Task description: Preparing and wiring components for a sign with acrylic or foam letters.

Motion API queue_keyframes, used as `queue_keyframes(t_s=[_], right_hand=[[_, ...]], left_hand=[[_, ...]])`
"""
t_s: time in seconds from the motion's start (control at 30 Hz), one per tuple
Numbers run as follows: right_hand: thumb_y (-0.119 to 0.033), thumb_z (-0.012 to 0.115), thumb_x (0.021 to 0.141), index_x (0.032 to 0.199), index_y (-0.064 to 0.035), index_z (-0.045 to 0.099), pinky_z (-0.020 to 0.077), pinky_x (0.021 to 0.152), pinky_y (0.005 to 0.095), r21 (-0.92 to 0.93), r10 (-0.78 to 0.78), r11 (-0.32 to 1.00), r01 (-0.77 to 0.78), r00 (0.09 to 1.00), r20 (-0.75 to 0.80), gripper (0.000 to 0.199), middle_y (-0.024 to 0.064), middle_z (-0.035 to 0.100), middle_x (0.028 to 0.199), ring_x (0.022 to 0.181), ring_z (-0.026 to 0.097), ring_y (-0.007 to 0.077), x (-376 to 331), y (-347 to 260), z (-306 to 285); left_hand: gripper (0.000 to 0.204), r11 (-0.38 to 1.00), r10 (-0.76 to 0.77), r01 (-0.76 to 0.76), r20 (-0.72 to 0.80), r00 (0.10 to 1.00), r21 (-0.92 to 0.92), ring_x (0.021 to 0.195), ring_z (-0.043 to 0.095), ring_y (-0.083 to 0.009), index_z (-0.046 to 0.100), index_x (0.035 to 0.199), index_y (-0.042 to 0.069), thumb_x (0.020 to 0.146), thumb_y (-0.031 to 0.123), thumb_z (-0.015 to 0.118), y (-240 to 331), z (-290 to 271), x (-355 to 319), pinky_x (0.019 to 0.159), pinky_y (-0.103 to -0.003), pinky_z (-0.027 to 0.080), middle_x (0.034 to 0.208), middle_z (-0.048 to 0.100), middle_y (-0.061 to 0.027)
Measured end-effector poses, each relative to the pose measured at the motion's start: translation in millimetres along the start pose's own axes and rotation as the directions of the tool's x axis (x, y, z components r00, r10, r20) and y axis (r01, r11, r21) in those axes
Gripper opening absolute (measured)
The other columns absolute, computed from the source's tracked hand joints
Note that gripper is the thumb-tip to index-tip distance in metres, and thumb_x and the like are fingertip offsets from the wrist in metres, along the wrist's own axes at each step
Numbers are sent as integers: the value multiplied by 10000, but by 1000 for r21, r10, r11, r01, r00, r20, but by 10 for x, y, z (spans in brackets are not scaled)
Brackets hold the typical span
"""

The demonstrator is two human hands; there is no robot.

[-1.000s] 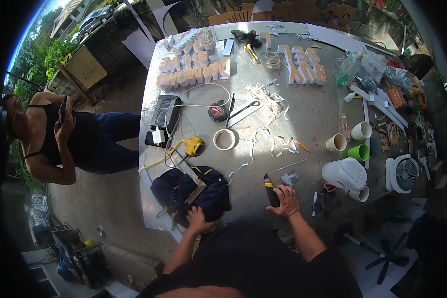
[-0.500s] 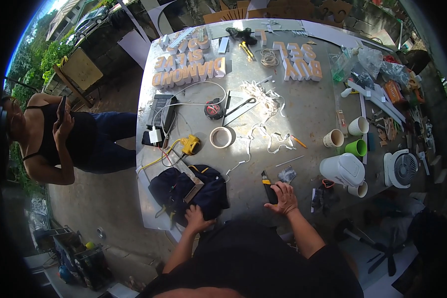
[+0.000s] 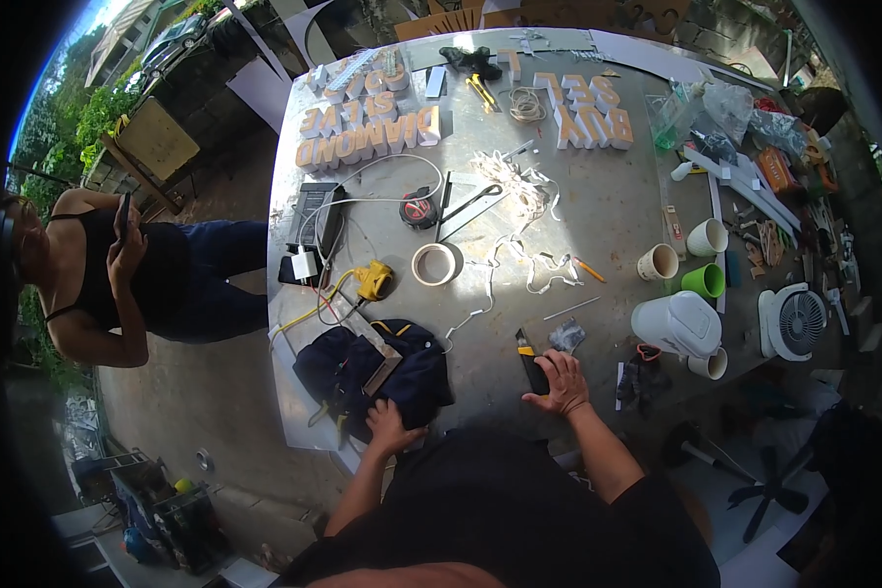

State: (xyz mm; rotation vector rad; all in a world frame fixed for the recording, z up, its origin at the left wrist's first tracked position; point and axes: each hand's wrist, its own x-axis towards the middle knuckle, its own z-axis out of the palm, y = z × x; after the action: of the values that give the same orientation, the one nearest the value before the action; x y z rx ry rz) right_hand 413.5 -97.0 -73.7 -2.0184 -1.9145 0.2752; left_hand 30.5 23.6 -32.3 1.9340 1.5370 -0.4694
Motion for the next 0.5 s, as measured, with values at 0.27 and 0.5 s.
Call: queue_keyframes(t_s=[0.27,0.5], right_hand=[[-769,568,818,1322,-134,505,336,1084,448,8,3,1000,-3,1000,15,813,111,496,1297,1218,463,322,9,10,5],[-723,640,800,1348,-100,493,319,1112,506,60,32,998,-36,997,65,842,150,476,1360,1284,437,380,-8,39,23]], left_hand=[[1017,1000,-10,10,-3,1000,-3,1213,413,-446,422,1360,-42,627,485,890,32,-21,-10,1039,-553,331,1307,421,-236],[1022,1000,-15,15,-2,1000,1,1220,408,-444,411,1364,-38,629,487,889,59,-46,0,1046,-552,325,1318,416,-232]])
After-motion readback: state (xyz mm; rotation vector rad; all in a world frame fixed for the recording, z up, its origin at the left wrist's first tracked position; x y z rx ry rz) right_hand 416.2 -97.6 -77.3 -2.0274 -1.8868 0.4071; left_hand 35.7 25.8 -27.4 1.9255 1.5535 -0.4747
